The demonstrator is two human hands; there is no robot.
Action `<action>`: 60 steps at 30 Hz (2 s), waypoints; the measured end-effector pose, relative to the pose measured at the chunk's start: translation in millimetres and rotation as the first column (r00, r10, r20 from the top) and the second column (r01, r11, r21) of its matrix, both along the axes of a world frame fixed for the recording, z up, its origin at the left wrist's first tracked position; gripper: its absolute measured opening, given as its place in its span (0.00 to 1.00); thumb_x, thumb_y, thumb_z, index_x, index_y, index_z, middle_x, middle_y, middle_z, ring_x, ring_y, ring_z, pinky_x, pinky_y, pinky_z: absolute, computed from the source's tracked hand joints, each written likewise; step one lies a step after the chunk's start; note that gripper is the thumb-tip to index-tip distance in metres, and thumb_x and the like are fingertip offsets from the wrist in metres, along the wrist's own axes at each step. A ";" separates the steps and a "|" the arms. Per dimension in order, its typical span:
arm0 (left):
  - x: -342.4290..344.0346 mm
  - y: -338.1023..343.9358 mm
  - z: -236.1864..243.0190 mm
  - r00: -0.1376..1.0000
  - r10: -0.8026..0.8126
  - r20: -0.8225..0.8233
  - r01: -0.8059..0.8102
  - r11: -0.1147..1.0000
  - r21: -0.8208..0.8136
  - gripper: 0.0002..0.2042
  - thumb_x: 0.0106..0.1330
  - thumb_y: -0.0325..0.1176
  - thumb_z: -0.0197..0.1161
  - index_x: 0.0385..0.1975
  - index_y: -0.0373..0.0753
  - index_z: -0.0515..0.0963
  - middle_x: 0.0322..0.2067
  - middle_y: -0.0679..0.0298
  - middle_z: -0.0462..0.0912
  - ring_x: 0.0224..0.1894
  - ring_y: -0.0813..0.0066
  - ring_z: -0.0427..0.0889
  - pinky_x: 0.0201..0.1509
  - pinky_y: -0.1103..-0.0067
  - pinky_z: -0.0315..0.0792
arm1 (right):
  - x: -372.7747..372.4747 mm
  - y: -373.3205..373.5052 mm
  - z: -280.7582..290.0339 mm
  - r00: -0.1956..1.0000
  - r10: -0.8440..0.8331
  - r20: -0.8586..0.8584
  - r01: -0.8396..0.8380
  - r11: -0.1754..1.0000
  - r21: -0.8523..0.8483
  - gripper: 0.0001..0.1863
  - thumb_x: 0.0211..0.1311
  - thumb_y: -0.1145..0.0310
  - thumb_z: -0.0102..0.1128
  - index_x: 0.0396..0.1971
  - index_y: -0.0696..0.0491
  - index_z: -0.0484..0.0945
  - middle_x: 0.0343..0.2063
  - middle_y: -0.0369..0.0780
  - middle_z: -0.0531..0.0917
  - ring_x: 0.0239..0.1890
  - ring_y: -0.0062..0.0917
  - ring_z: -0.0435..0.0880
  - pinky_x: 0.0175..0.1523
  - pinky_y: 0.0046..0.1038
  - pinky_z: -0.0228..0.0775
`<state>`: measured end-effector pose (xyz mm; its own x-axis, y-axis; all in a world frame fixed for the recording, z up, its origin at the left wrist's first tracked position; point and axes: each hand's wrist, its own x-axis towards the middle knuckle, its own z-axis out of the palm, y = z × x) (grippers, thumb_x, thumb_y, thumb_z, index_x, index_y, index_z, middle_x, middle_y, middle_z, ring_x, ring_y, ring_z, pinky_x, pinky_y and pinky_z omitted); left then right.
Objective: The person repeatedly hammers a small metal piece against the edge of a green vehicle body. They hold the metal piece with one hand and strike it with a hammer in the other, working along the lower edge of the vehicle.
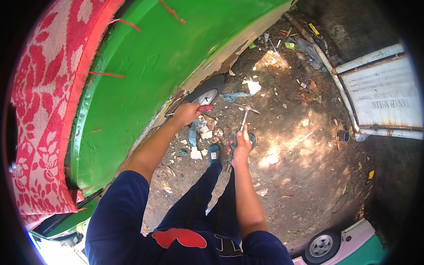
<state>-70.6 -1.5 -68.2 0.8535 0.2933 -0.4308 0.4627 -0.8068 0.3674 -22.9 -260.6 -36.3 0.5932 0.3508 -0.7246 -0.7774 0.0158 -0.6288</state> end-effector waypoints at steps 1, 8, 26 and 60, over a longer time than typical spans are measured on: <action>1.2 2.0 0.6 1.000 0.011 -0.003 -0.011 1.000 -0.007 0.10 0.60 0.40 0.59 0.33 0.41 0.79 0.30 0.52 0.84 0.37 0.50 0.83 0.43 0.58 0.75 | 1.3 2.6 -0.1 0.997 -0.072 0.010 0.072 0.997 0.012 0.28 0.72 0.64 0.52 0.70 0.39 0.60 0.20 0.33 0.73 0.13 0.17 0.68 0.16 0.21 0.62; 3.0 11.5 2.4 0.996 0.076 0.035 -0.075 0.997 -0.021 0.10 0.62 0.40 0.57 0.35 0.40 0.78 0.28 0.50 0.83 0.35 0.47 0.82 0.40 0.57 0.74 | 18.4 16.0 -6.6 0.993 -0.119 0.012 0.119 0.992 0.046 0.29 0.73 0.62 0.50 0.72 0.40 0.57 0.21 0.34 0.73 0.13 0.17 0.69 0.15 0.20 0.62; -6.0 0.6 1.3 0.998 -0.036 0.053 0.035 0.999 0.019 0.10 0.61 0.40 0.61 0.32 0.40 0.78 0.27 0.50 0.83 0.34 0.47 0.82 0.40 0.56 0.74 | 17.1 19.5 3.4 0.958 -0.280 -0.061 0.285 0.950 0.127 0.32 0.73 0.60 0.50 0.73 0.38 0.53 0.22 0.34 0.72 0.15 0.19 0.69 0.17 0.21 0.62; 17.2 6.3 -25.0 0.992 0.094 -0.088 -0.078 0.982 0.170 0.10 0.67 0.39 0.57 0.39 0.39 0.75 0.31 0.52 0.84 0.36 0.50 0.84 0.43 0.58 0.76 | 39.2 49.8 -33.9 0.956 0.292 -0.001 -0.292 0.956 -0.017 0.29 0.74 0.65 0.48 0.72 0.42 0.57 0.21 0.31 0.72 0.15 0.15 0.67 0.17 0.19 0.63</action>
<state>-53.5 4.7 -93.2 0.7796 0.4376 -0.4480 0.5590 -0.8087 0.1829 16.3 -210.8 -70.3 0.4675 0.4967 -0.7313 -0.7458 -0.2225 -0.6279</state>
